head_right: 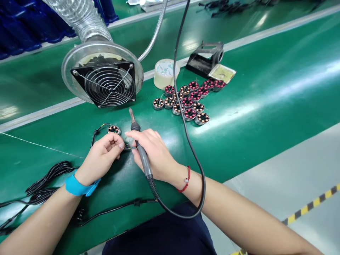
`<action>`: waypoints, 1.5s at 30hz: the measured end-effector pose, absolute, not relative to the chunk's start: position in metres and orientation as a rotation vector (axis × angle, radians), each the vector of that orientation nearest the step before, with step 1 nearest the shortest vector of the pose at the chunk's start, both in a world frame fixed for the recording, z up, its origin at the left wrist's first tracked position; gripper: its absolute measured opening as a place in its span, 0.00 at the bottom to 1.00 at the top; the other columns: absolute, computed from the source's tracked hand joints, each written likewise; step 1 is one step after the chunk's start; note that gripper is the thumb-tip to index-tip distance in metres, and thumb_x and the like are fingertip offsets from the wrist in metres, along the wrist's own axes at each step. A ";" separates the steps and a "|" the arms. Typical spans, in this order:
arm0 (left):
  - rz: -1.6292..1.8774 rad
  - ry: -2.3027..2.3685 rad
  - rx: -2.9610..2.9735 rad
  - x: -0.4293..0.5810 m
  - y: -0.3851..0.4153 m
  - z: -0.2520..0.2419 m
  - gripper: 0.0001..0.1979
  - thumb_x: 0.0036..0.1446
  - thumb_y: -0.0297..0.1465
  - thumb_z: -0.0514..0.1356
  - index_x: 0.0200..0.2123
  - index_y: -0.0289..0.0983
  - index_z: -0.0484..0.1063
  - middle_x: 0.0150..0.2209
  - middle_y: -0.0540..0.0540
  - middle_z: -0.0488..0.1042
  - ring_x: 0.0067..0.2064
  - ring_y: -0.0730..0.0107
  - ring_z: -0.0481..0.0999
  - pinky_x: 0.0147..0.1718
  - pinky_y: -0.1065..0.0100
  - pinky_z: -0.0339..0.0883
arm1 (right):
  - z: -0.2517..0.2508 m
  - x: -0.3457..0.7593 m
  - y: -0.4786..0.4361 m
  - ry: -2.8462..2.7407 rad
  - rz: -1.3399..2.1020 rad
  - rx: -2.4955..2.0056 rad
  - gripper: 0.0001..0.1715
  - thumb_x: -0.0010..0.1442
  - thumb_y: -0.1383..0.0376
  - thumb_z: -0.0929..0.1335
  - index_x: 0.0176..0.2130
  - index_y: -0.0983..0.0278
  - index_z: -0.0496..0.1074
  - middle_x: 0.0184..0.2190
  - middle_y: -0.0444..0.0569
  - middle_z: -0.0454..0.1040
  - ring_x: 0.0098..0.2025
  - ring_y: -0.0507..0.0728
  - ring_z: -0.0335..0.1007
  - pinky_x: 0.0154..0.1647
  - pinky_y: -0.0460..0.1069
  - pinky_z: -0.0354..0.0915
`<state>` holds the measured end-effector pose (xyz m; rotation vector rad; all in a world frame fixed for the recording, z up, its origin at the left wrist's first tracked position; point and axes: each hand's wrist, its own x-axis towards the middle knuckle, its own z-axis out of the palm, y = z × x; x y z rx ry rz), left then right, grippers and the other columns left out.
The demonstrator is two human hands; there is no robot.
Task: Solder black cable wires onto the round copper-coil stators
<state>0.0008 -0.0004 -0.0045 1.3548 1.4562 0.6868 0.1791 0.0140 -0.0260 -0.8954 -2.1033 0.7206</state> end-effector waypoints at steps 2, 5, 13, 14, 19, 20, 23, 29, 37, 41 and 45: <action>0.672 1.443 1.354 0.000 -0.001 -0.005 0.05 0.57 0.31 0.54 0.29 0.37 0.63 0.23 0.55 0.61 0.26 0.75 0.61 0.26 0.71 0.57 | -0.025 0.178 0.013 -2.118 0.723 -0.887 0.22 0.60 0.74 0.63 0.53 0.60 0.60 0.37 0.48 0.73 0.40 0.58 0.66 0.45 0.56 0.64; 0.663 1.422 1.345 -0.002 -0.002 -0.006 0.05 0.57 0.32 0.54 0.30 0.38 0.64 0.24 0.54 0.63 0.26 0.74 0.62 0.26 0.71 0.57 | -0.026 0.175 0.013 -2.093 0.763 -0.909 0.20 0.62 0.73 0.62 0.52 0.60 0.61 0.36 0.47 0.73 0.40 0.57 0.67 0.45 0.55 0.64; 0.658 1.378 1.545 -0.003 -0.004 -0.003 0.05 0.58 0.29 0.54 0.30 0.37 0.66 0.27 0.53 0.66 0.29 0.73 0.64 0.30 0.70 0.60 | -0.031 0.174 0.014 -1.940 0.899 -0.904 0.23 0.59 0.74 0.64 0.52 0.59 0.60 0.34 0.44 0.72 0.39 0.54 0.70 0.45 0.53 0.66; 0.661 1.377 1.581 -0.002 -0.004 -0.002 0.05 0.58 0.29 0.54 0.30 0.37 0.66 0.27 0.52 0.67 0.30 0.73 0.65 0.31 0.70 0.61 | -0.031 0.174 0.014 -1.936 0.900 -0.897 0.23 0.59 0.74 0.64 0.52 0.58 0.60 0.34 0.43 0.72 0.39 0.54 0.70 0.45 0.53 0.66; 0.667 1.349 1.771 -0.002 -0.005 0.002 0.05 0.58 0.25 0.55 0.30 0.37 0.68 0.30 0.51 0.69 0.34 0.72 0.67 0.36 0.69 0.61 | -0.030 0.175 0.013 -1.927 0.896 -0.893 0.23 0.59 0.74 0.64 0.52 0.58 0.60 0.34 0.43 0.72 0.39 0.55 0.70 0.45 0.53 0.65; 0.667 1.359 1.789 -0.001 -0.005 0.002 0.06 0.57 0.24 0.55 0.29 0.37 0.68 0.30 0.51 0.69 0.34 0.72 0.67 0.36 0.70 0.61 | -0.030 0.176 0.014 -1.945 0.900 -0.884 0.23 0.59 0.74 0.64 0.52 0.58 0.60 0.34 0.43 0.72 0.39 0.55 0.70 0.45 0.54 0.65; 0.658 1.437 1.777 0.000 -0.004 0.001 0.07 0.55 0.22 0.55 0.27 0.36 0.67 0.28 0.52 0.68 0.32 0.73 0.66 0.34 0.70 0.60 | -0.030 0.180 0.015 -2.036 0.904 -0.875 0.26 0.58 0.75 0.63 0.54 0.58 0.59 0.35 0.45 0.73 0.42 0.57 0.68 0.48 0.56 0.64; 0.655 1.495 1.685 0.000 -0.002 -0.005 0.07 0.53 0.22 0.54 0.25 0.37 0.67 0.26 0.52 0.66 0.30 0.73 0.65 0.32 0.70 0.59 | -0.029 0.181 0.016 -2.190 0.834 -0.836 0.24 0.59 0.75 0.63 0.53 0.58 0.61 0.38 0.47 0.74 0.44 0.58 0.66 0.47 0.56 0.63; 0.638 1.513 1.604 0.002 -0.003 -0.006 0.06 0.52 0.24 0.54 0.24 0.37 0.67 0.27 0.52 0.67 0.31 0.72 0.66 0.33 0.69 0.59 | -0.032 0.176 0.018 -1.981 0.925 -0.969 0.23 0.60 0.72 0.64 0.54 0.59 0.62 0.36 0.46 0.73 0.42 0.56 0.69 0.48 0.54 0.66; 0.644 1.528 1.600 0.004 -0.004 -0.006 0.07 0.51 0.23 0.54 0.24 0.37 0.68 0.26 0.52 0.67 0.30 0.72 0.65 0.32 0.68 0.59 | -0.016 0.191 0.016 -1.943 0.983 -1.036 0.22 0.62 0.72 0.63 0.55 0.59 0.63 0.39 0.45 0.76 0.42 0.54 0.73 0.49 0.52 0.67; 0.651 1.540 1.611 0.007 -0.005 -0.006 0.07 0.51 0.22 0.54 0.23 0.37 0.67 0.26 0.52 0.65 0.29 0.73 0.64 0.31 0.69 0.58 | 0.004 0.210 0.002 -1.897 0.874 -1.114 0.18 0.63 0.69 0.65 0.53 0.58 0.67 0.40 0.47 0.77 0.41 0.55 0.75 0.44 0.51 0.70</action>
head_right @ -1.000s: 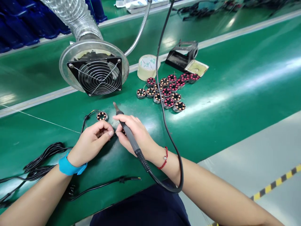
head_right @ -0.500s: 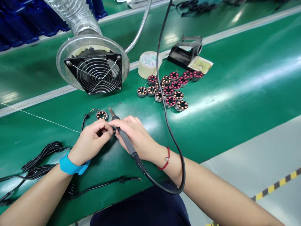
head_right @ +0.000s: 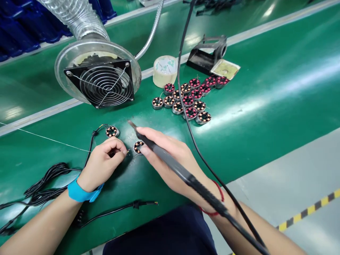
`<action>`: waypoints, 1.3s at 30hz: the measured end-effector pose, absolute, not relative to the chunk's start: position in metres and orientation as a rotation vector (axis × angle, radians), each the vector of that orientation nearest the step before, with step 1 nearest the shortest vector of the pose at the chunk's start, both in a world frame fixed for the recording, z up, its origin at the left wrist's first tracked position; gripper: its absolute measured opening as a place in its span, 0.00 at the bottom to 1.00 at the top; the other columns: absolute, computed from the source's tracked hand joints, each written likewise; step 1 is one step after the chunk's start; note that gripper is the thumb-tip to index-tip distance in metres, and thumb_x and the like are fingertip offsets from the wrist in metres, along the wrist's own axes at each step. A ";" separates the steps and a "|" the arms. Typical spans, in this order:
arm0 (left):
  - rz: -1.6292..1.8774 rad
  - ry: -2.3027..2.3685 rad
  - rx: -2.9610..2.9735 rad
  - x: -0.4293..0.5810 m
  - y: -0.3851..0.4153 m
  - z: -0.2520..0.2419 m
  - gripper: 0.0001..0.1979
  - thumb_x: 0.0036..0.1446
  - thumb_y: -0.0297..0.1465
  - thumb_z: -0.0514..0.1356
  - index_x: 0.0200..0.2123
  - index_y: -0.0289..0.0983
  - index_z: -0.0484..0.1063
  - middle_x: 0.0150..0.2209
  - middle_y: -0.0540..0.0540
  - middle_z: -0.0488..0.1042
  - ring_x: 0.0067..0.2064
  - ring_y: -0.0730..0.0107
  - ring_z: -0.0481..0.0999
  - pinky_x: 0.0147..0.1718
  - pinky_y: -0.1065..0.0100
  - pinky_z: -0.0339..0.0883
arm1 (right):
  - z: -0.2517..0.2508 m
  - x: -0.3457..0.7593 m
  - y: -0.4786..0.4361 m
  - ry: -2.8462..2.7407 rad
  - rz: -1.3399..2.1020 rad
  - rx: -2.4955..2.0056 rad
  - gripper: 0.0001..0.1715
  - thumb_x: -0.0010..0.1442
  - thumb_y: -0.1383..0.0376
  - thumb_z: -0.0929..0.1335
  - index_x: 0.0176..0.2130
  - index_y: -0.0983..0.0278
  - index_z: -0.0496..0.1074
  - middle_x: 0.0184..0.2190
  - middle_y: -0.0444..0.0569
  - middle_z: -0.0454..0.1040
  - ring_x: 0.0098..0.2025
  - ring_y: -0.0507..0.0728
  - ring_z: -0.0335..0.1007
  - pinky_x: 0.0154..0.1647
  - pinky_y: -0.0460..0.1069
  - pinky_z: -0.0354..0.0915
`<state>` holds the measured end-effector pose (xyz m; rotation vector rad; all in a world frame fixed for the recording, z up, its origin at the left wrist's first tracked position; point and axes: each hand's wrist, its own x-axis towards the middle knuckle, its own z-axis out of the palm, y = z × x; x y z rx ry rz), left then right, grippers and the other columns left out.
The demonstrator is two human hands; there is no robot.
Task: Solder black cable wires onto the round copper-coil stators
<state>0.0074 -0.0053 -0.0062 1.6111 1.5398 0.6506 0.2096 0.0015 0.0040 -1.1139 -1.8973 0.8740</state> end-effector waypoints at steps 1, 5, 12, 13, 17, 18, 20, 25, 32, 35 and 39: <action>0.654 1.545 1.611 0.008 -0.006 -0.006 0.07 0.50 0.22 0.54 0.23 0.37 0.67 0.26 0.52 0.65 0.29 0.73 0.64 0.31 0.69 0.58 | 0.005 0.213 -0.004 -1.875 0.833 -1.097 0.17 0.62 0.69 0.66 0.51 0.59 0.68 0.40 0.47 0.77 0.41 0.55 0.74 0.43 0.51 0.70; 0.658 1.566 1.591 0.010 -0.007 -0.006 0.07 0.50 0.21 0.54 0.23 0.36 0.66 0.26 0.53 0.64 0.28 0.75 0.63 0.30 0.69 0.58 | -0.009 0.218 -0.022 -1.722 0.741 -1.035 0.14 0.56 0.73 0.69 0.43 0.60 0.70 0.28 0.44 0.73 0.27 0.51 0.70 0.28 0.47 0.69; 0.635 1.586 1.602 0.012 -0.007 -0.006 0.08 0.50 0.21 0.53 0.23 0.37 0.65 0.26 0.52 0.65 0.28 0.74 0.64 0.29 0.69 0.58 | -0.023 0.218 -0.027 -1.709 0.639 -1.001 0.09 0.55 0.70 0.69 0.38 0.60 0.70 0.26 0.45 0.76 0.22 0.52 0.72 0.22 0.47 0.69; 0.631 1.587 1.601 0.012 -0.007 -0.006 0.08 0.50 0.22 0.53 0.23 0.37 0.65 0.26 0.52 0.65 0.28 0.74 0.64 0.29 0.69 0.58 | -0.022 0.218 -0.026 -1.719 0.632 -1.000 0.09 0.55 0.70 0.69 0.38 0.60 0.70 0.27 0.45 0.77 0.22 0.52 0.72 0.22 0.47 0.69; 0.630 1.591 1.599 0.012 -0.007 -0.005 0.07 0.51 0.22 0.54 0.23 0.37 0.66 0.26 0.52 0.65 0.28 0.74 0.64 0.29 0.69 0.58 | -0.020 0.217 -0.026 -1.734 0.625 -1.021 0.08 0.55 0.69 0.69 0.38 0.59 0.70 0.26 0.45 0.77 0.23 0.53 0.74 0.20 0.47 0.69; 0.633 1.592 1.599 0.012 -0.007 -0.005 0.07 0.51 0.22 0.54 0.23 0.37 0.66 0.26 0.52 0.65 0.28 0.74 0.64 0.29 0.69 0.58 | -0.020 0.217 -0.026 -1.736 0.626 -1.022 0.08 0.55 0.69 0.69 0.38 0.59 0.70 0.26 0.45 0.77 0.23 0.53 0.74 0.21 0.47 0.69; 0.636 1.596 1.598 0.011 -0.007 -0.005 0.07 0.51 0.22 0.54 0.23 0.37 0.66 0.26 0.52 0.65 0.28 0.74 0.64 0.29 0.69 0.58 | -0.020 0.216 -0.026 -1.740 0.635 -1.009 0.08 0.55 0.69 0.69 0.38 0.59 0.70 0.26 0.45 0.77 0.22 0.53 0.74 0.21 0.47 0.70; 0.634 1.594 1.592 0.012 -0.007 -0.005 0.07 0.52 0.23 0.54 0.23 0.37 0.66 0.26 0.52 0.65 0.28 0.74 0.64 0.29 0.69 0.58 | -0.022 0.217 -0.027 -1.735 0.649 -0.986 0.09 0.56 0.69 0.69 0.39 0.60 0.70 0.27 0.46 0.77 0.23 0.53 0.73 0.21 0.47 0.69; 0.626 1.592 1.595 0.011 -0.006 -0.007 0.07 0.52 0.23 0.54 0.24 0.37 0.67 0.26 0.52 0.65 0.28 0.74 0.64 0.29 0.69 0.58 | -0.016 0.218 -0.019 -1.796 0.677 -0.995 0.17 0.59 0.70 0.69 0.49 0.58 0.71 0.33 0.47 0.80 0.29 0.56 0.77 0.29 0.50 0.74; 0.620 1.588 1.593 0.011 -0.006 -0.006 0.07 0.52 0.24 0.54 0.24 0.37 0.67 0.26 0.52 0.65 0.28 0.73 0.64 0.29 0.69 0.58 | -0.009 0.214 -0.009 -1.878 0.749 -1.037 0.21 0.63 0.69 0.67 0.55 0.57 0.67 0.42 0.48 0.79 0.36 0.55 0.79 0.40 0.51 0.75; 0.623 1.575 1.592 0.011 -0.005 -0.005 0.07 0.53 0.25 0.54 0.24 0.37 0.67 0.26 0.52 0.66 0.30 0.72 0.65 0.31 0.68 0.59 | 0.000 0.208 0.009 -2.066 0.849 -0.987 0.19 0.66 0.71 0.62 0.55 0.57 0.66 0.43 0.45 0.78 0.41 0.53 0.77 0.44 0.49 0.73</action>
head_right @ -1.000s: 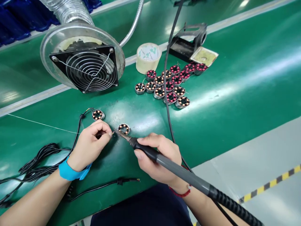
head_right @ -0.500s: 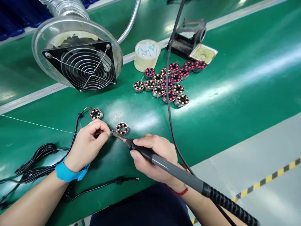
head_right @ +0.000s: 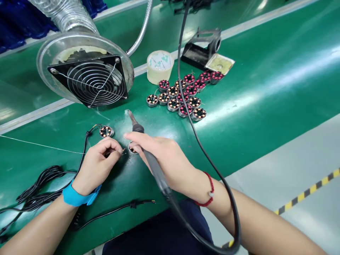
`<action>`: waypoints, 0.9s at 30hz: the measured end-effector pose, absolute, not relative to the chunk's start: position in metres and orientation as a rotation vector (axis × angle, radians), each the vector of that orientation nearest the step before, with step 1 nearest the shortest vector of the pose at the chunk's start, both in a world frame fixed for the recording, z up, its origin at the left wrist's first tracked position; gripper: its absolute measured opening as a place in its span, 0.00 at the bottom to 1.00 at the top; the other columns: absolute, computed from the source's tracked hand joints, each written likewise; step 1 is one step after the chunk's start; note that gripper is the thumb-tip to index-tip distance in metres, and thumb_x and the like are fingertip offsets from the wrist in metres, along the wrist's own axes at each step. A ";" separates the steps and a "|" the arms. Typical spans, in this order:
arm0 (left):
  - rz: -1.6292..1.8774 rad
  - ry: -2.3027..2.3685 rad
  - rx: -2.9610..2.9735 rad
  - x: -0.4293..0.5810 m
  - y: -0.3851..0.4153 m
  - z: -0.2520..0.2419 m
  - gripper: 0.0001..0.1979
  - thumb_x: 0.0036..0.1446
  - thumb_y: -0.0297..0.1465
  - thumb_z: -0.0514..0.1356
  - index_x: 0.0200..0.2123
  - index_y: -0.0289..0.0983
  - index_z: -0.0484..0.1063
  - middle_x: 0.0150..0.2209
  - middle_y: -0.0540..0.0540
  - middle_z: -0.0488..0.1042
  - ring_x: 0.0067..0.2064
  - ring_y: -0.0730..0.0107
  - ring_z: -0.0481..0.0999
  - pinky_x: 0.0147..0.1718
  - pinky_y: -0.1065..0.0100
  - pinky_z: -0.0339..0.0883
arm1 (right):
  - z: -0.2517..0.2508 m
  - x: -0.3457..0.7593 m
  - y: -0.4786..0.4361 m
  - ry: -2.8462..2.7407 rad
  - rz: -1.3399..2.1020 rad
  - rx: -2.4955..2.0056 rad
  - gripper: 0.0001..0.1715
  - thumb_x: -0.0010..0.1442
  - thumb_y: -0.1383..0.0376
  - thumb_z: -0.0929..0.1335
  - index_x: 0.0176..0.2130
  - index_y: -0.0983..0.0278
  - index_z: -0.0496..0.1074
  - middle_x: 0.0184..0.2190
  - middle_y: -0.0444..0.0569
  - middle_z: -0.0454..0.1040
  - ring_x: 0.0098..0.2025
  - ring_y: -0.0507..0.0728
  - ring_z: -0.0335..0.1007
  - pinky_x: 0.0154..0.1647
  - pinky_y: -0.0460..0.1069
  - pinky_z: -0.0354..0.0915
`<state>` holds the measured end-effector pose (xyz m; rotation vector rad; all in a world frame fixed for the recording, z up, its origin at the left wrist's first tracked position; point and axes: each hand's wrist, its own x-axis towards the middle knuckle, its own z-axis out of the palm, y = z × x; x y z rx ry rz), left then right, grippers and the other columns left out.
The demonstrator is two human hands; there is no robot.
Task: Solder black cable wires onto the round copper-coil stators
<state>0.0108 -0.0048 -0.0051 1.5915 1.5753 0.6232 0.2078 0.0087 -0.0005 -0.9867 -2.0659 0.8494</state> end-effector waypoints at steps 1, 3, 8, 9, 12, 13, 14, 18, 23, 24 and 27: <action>0.624 1.574 1.590 0.011 -0.005 -0.005 0.07 0.53 0.26 0.53 0.24 0.37 0.67 0.26 0.52 0.66 0.30 0.72 0.65 0.31 0.68 0.59 | 0.000 0.206 0.013 -2.131 0.849 -0.970 0.19 0.66 0.71 0.62 0.54 0.57 0.66 0.44 0.45 0.78 0.43 0.54 0.76 0.46 0.50 0.72; 0.630 1.575 1.590 0.011 -0.005 -0.005 0.07 0.54 0.26 0.53 0.24 0.37 0.67 0.27 0.52 0.66 0.30 0.72 0.66 0.31 0.68 0.59 | 0.000 0.201 0.020 -2.223 0.843 -0.932 0.19 0.64 0.72 0.63 0.53 0.58 0.65 0.45 0.47 0.76 0.46 0.57 0.73 0.48 0.54 0.69; 0.642 1.572 1.578 0.011 -0.006 -0.005 0.07 0.53 0.25 0.54 0.25 0.37 0.67 0.27 0.52 0.67 0.30 0.72 0.66 0.31 0.68 0.60 | -0.016 0.188 0.024 -2.198 0.855 -0.898 0.26 0.59 0.75 0.63 0.54 0.59 0.60 0.41 0.47 0.73 0.44 0.58 0.67 0.48 0.56 0.66; 0.638 1.572 1.575 0.011 -0.006 -0.005 0.07 0.53 0.25 0.54 0.25 0.37 0.67 0.27 0.52 0.67 0.30 0.73 0.66 0.30 0.68 0.59 | -0.020 0.186 0.024 -2.190 0.851 -0.895 0.26 0.58 0.76 0.63 0.54 0.59 0.60 0.39 0.47 0.73 0.43 0.58 0.67 0.48 0.56 0.65; 0.635 1.571 1.577 0.011 -0.005 -0.005 0.07 0.53 0.25 0.54 0.24 0.37 0.67 0.27 0.52 0.66 0.30 0.73 0.66 0.30 0.69 0.59 | -0.028 0.182 0.024 -2.194 0.831 -0.884 0.24 0.59 0.76 0.62 0.53 0.60 0.60 0.36 0.46 0.73 0.40 0.58 0.66 0.46 0.56 0.65; 0.638 1.568 1.577 0.011 -0.005 -0.005 0.07 0.53 0.25 0.54 0.24 0.37 0.67 0.27 0.52 0.66 0.30 0.73 0.66 0.30 0.69 0.60 | -0.029 0.181 0.024 -2.194 0.824 -0.880 0.23 0.59 0.76 0.61 0.52 0.60 0.61 0.35 0.46 0.73 0.39 0.57 0.66 0.46 0.55 0.64; 0.640 1.566 1.572 0.010 -0.005 -0.005 0.07 0.54 0.26 0.54 0.24 0.37 0.67 0.27 0.52 0.66 0.30 0.73 0.66 0.30 0.68 0.60 | -0.030 0.181 0.024 -2.185 0.815 -0.878 0.23 0.59 0.76 0.61 0.52 0.60 0.61 0.35 0.46 0.73 0.39 0.57 0.66 0.45 0.55 0.64; 0.655 1.549 1.545 0.008 -0.005 -0.005 0.07 0.55 0.27 0.54 0.25 0.37 0.67 0.28 0.51 0.68 0.32 0.71 0.68 0.32 0.68 0.61 | -0.030 0.181 0.023 -2.121 0.785 -0.891 0.23 0.59 0.75 0.61 0.53 0.60 0.60 0.34 0.46 0.72 0.38 0.57 0.66 0.44 0.54 0.65; 0.707 1.512 1.521 0.006 -0.007 -0.005 0.06 0.56 0.28 0.54 0.26 0.38 0.67 0.28 0.51 0.67 0.31 0.72 0.67 0.31 0.69 0.61 | -0.031 0.182 0.018 -2.168 0.726 -0.855 0.24 0.58 0.75 0.62 0.53 0.60 0.61 0.34 0.46 0.73 0.37 0.58 0.65 0.42 0.54 0.63; 0.714 1.509 1.510 0.006 -0.007 -0.005 0.06 0.56 0.27 0.54 0.27 0.38 0.67 0.28 0.51 0.67 0.31 0.72 0.67 0.31 0.69 0.61 | -0.031 0.182 0.017 -2.178 0.723 -0.852 0.23 0.58 0.75 0.62 0.53 0.60 0.61 0.34 0.46 0.74 0.38 0.58 0.65 0.42 0.54 0.62; 0.750 1.492 1.503 0.004 -0.009 -0.005 0.05 0.57 0.27 0.54 0.28 0.38 0.66 0.28 0.51 0.66 0.30 0.72 0.66 0.31 0.69 0.61 | -0.031 0.179 0.016 -2.160 0.717 -0.851 0.21 0.61 0.73 0.62 0.52 0.60 0.61 0.34 0.46 0.75 0.38 0.58 0.66 0.42 0.54 0.62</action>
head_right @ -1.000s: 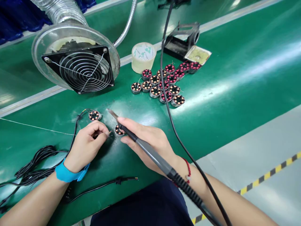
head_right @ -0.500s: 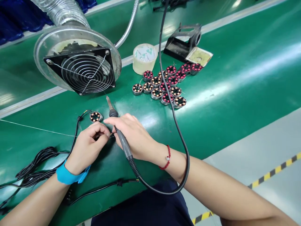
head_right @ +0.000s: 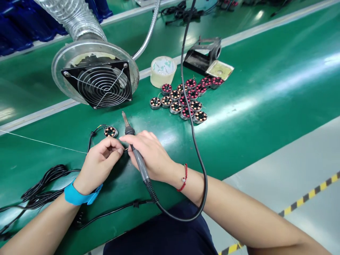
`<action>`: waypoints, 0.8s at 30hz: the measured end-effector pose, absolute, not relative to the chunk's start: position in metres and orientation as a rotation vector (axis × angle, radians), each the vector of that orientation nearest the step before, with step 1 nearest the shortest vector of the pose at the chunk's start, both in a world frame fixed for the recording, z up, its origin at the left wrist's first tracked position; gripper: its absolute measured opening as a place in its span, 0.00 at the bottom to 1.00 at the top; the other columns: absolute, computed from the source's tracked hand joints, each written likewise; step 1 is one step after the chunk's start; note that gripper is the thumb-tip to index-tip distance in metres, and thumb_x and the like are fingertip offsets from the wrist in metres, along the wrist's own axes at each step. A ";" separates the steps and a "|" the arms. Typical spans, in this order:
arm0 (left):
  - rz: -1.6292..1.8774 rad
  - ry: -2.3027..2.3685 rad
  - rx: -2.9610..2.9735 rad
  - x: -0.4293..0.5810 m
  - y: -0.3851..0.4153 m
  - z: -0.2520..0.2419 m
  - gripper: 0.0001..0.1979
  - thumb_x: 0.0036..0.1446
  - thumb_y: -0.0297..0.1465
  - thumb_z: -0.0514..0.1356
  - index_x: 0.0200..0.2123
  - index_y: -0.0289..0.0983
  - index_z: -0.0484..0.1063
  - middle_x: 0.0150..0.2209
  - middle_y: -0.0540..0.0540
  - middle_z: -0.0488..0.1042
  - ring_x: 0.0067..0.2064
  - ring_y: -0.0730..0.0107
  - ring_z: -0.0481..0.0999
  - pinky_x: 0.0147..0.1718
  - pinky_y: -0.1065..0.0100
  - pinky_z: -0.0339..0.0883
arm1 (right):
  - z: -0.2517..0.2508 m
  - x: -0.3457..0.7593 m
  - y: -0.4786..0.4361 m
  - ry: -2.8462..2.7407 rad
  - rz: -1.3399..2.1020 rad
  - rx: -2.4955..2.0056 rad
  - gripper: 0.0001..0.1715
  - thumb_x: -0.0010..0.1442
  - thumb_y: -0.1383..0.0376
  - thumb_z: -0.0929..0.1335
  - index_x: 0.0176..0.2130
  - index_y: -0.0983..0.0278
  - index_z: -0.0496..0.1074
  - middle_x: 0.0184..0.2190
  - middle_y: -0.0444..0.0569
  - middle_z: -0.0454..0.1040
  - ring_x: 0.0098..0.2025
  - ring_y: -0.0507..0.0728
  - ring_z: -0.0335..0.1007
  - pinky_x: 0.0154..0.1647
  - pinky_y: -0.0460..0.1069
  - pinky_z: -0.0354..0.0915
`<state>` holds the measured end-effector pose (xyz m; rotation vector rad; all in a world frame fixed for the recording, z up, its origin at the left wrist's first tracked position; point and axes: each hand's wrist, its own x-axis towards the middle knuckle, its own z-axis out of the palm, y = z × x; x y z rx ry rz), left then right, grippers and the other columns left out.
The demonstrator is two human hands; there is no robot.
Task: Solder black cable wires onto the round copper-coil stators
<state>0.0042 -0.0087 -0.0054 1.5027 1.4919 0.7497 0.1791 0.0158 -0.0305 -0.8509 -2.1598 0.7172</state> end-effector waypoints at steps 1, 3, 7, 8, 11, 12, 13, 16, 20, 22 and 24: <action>0.761 1.478 1.521 0.004 -0.009 -0.005 0.05 0.57 0.27 0.54 0.28 0.38 0.66 0.29 0.51 0.66 0.31 0.72 0.66 0.32 0.68 0.62 | -0.030 0.178 0.016 -2.142 0.712 -0.852 0.20 0.61 0.73 0.62 0.52 0.60 0.61 0.34 0.47 0.75 0.38 0.58 0.66 0.41 0.54 0.63; 0.770 1.447 1.579 0.002 -0.010 -0.005 0.06 0.58 0.27 0.54 0.29 0.38 0.67 0.31 0.50 0.67 0.33 0.71 0.68 0.34 0.68 0.63 | -0.029 0.177 0.015 -2.113 0.712 -0.865 0.19 0.62 0.73 0.62 0.52 0.60 0.61 0.34 0.46 0.74 0.38 0.57 0.67 0.42 0.54 0.63; 0.757 1.436 1.687 0.001 -0.011 -0.004 0.06 0.60 0.26 0.55 0.30 0.38 0.68 0.32 0.50 0.69 0.35 0.71 0.68 0.36 0.68 0.63 | -0.028 0.177 0.015 -2.087 0.767 -0.884 0.22 0.60 0.73 0.63 0.53 0.58 0.60 0.34 0.45 0.74 0.38 0.57 0.67 0.43 0.54 0.63; 0.755 1.443 1.708 0.001 -0.011 -0.003 0.06 0.60 0.26 0.55 0.30 0.38 0.68 0.32 0.50 0.69 0.35 0.71 0.69 0.36 0.68 0.64 | -0.028 0.177 0.015 -2.081 0.779 -0.877 0.22 0.60 0.73 0.63 0.53 0.58 0.60 0.34 0.44 0.73 0.38 0.57 0.67 0.43 0.54 0.63; 0.761 1.453 1.779 0.002 -0.011 -0.001 0.06 0.60 0.24 0.56 0.31 0.38 0.69 0.33 0.49 0.70 0.36 0.70 0.70 0.37 0.68 0.65 | -0.029 0.177 0.014 -2.069 0.796 -0.859 0.24 0.59 0.74 0.64 0.53 0.58 0.59 0.34 0.44 0.73 0.38 0.57 0.67 0.44 0.54 0.63; 0.766 1.454 1.809 0.003 -0.011 -0.001 0.06 0.60 0.24 0.56 0.31 0.37 0.69 0.33 0.49 0.71 0.37 0.70 0.70 0.38 0.68 0.65 | -0.029 0.177 0.014 -2.069 0.798 -0.858 0.24 0.59 0.74 0.64 0.53 0.58 0.59 0.34 0.44 0.73 0.38 0.57 0.67 0.44 0.54 0.63; 0.771 1.455 1.845 0.004 -0.011 -0.001 0.06 0.60 0.24 0.56 0.31 0.37 0.69 0.33 0.48 0.71 0.37 0.70 0.71 0.38 0.68 0.65 | -0.029 0.177 0.014 -2.070 0.800 -0.861 0.24 0.59 0.74 0.64 0.53 0.58 0.59 0.34 0.44 0.73 0.38 0.56 0.67 0.45 0.54 0.63; 0.790 1.439 1.977 0.005 -0.012 -0.002 0.06 0.60 0.23 0.56 0.30 0.37 0.68 0.33 0.48 0.71 0.36 0.70 0.71 0.38 0.68 0.66 | -0.030 0.177 0.014 -2.064 0.798 -0.871 0.23 0.60 0.74 0.63 0.53 0.58 0.60 0.34 0.44 0.73 0.38 0.56 0.66 0.44 0.54 0.63; 0.794 1.368 2.128 0.003 -0.014 -0.004 0.04 0.60 0.22 0.57 0.33 0.36 0.69 0.34 0.46 0.72 0.37 0.69 0.71 0.37 0.68 0.67 | -0.030 0.176 0.013 -2.043 0.795 -0.852 0.21 0.61 0.74 0.62 0.52 0.58 0.61 0.36 0.44 0.73 0.37 0.55 0.65 0.43 0.53 0.63; 0.767 1.342 2.147 0.003 -0.014 -0.005 0.05 0.59 0.21 0.56 0.34 0.34 0.69 0.35 0.45 0.71 0.38 0.70 0.71 0.38 0.68 0.67 | -0.029 0.177 0.013 -2.044 0.809 -0.851 0.21 0.61 0.74 0.62 0.52 0.58 0.61 0.38 0.45 0.73 0.37 0.55 0.65 0.43 0.53 0.63; 0.756 1.333 2.119 0.003 -0.013 -0.004 0.06 0.58 0.20 0.55 0.32 0.34 0.70 0.34 0.46 0.71 0.37 0.70 0.71 0.38 0.69 0.66 | -0.027 0.179 0.015 -2.063 0.834 -0.839 0.21 0.61 0.74 0.63 0.52 0.58 0.61 0.39 0.45 0.73 0.38 0.55 0.65 0.44 0.53 0.63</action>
